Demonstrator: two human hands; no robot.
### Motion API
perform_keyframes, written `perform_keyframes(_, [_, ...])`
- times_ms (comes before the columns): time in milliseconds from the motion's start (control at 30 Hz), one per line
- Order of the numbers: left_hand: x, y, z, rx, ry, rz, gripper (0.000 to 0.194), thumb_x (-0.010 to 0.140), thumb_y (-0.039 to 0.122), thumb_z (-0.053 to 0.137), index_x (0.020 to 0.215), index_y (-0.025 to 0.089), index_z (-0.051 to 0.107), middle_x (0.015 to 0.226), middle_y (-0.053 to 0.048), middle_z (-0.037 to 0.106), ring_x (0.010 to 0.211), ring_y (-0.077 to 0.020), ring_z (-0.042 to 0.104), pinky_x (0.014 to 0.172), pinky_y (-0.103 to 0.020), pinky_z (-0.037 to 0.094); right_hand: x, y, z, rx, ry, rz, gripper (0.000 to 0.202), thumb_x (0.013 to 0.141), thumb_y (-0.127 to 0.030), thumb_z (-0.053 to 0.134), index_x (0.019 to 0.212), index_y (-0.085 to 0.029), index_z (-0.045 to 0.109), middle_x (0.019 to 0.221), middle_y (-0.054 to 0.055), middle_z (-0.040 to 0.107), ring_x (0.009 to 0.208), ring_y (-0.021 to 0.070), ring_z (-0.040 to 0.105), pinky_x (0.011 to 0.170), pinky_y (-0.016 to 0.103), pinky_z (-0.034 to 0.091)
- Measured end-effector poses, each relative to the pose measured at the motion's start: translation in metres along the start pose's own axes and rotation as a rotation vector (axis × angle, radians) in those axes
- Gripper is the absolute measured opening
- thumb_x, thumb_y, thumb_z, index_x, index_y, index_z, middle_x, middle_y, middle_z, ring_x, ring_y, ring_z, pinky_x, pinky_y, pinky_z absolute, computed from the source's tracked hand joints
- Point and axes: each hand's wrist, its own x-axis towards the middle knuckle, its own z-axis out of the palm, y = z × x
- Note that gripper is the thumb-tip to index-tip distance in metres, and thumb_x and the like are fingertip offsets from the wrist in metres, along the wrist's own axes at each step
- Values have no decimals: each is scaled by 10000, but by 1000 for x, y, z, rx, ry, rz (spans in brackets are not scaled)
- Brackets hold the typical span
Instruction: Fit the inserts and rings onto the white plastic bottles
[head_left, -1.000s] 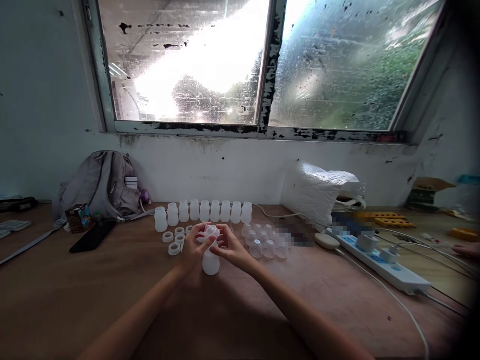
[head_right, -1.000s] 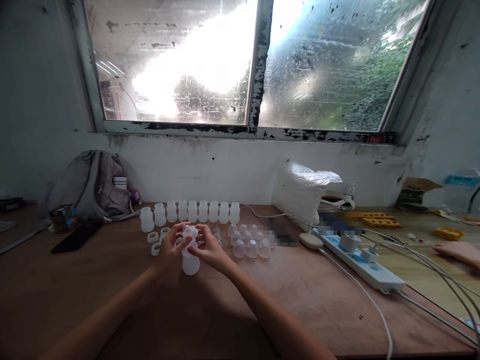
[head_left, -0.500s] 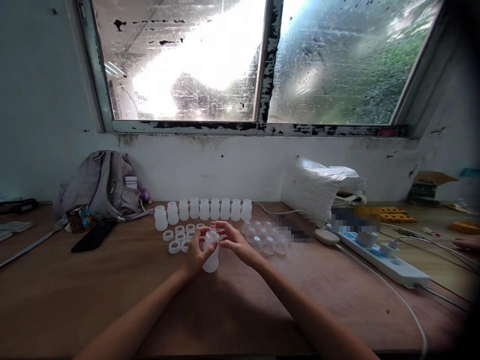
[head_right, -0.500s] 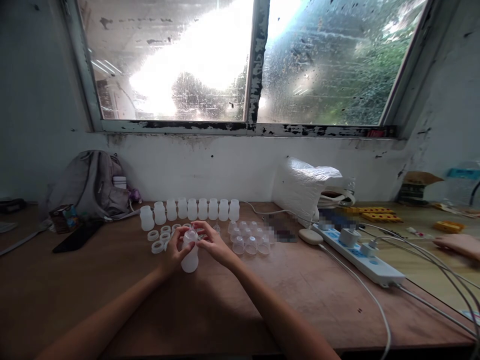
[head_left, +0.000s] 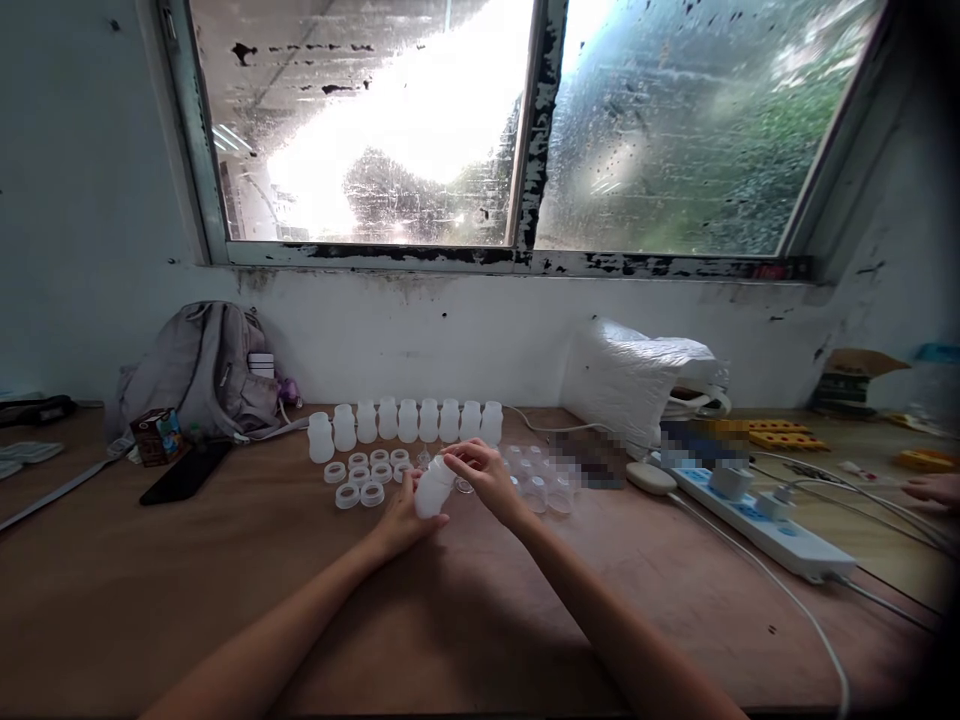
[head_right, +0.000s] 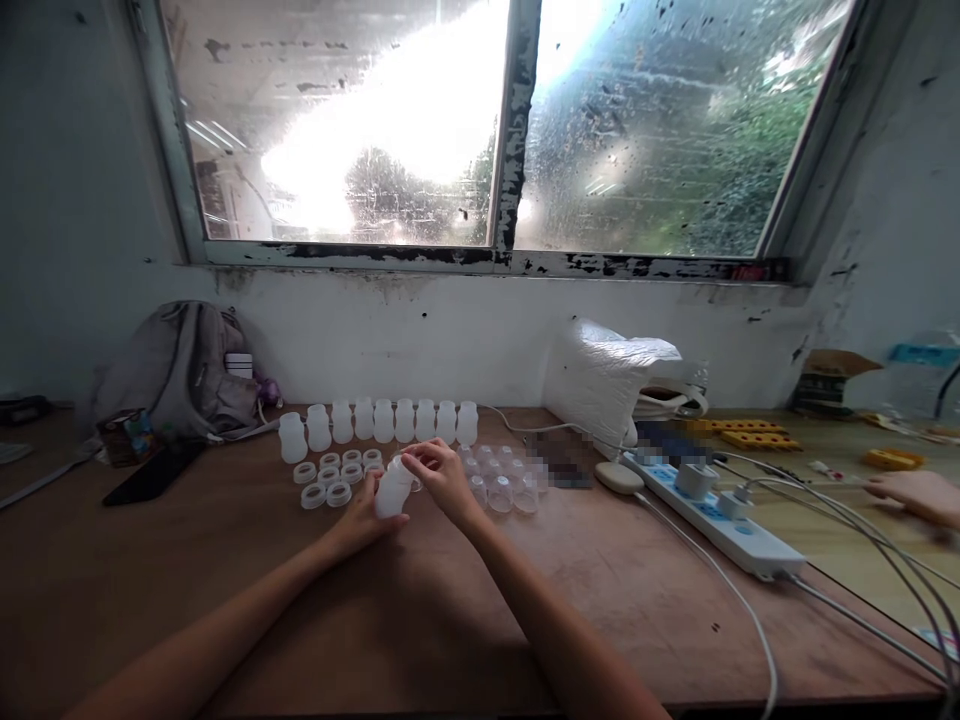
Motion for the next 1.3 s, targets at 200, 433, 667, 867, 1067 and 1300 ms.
perform_keyframes(200, [9,1,-30,111,168,63,431,621,419,601,960,177,491,941,-56,518,862,-207,512,749,-331,405,6,10,-12,272,22,206,299,643,-326,604,884,-153,640,658,21,555,544,99,453,502,237,388])
perform_keyframes(433, [10,0,-42,204,159,91,434,607,359,627,965,199,440,961,-45,510,873,-194,505,763,-327,402,8,22,-12,510,67,311,270,592,-263,656,827,-134,622,733,35,577,605,99,502,559,235,415])
perform_keyframes(667, [6,4,-43,307,71,160,375,653,371,586,948,198,432,951,-41,506,841,-177,506,734,-300,408,7,30,-8,484,45,336,242,599,-301,652,755,-126,592,626,8,550,530,85,493,506,221,418])
perform_keyframes(867, [3,8,-44,325,100,206,385,654,366,588,966,202,432,945,-40,514,828,-173,512,726,-292,415,8,32,-10,295,59,296,253,617,-351,623,727,-129,569,500,-34,461,406,62,401,330,176,307])
perform_keyframes(1067, [4,9,-45,312,82,203,381,656,361,580,974,198,447,940,-46,532,820,-177,521,716,-291,415,9,33,-12,258,25,263,270,643,-379,598,735,-129,554,535,-27,472,407,58,412,334,176,326])
perform_keyframes(1300, [1,24,-46,290,31,174,321,647,381,566,885,183,481,801,-14,552,683,-148,525,602,-247,403,8,36,-13,313,12,276,308,684,-453,545,678,-148,496,478,-55,423,340,39,357,305,165,275])
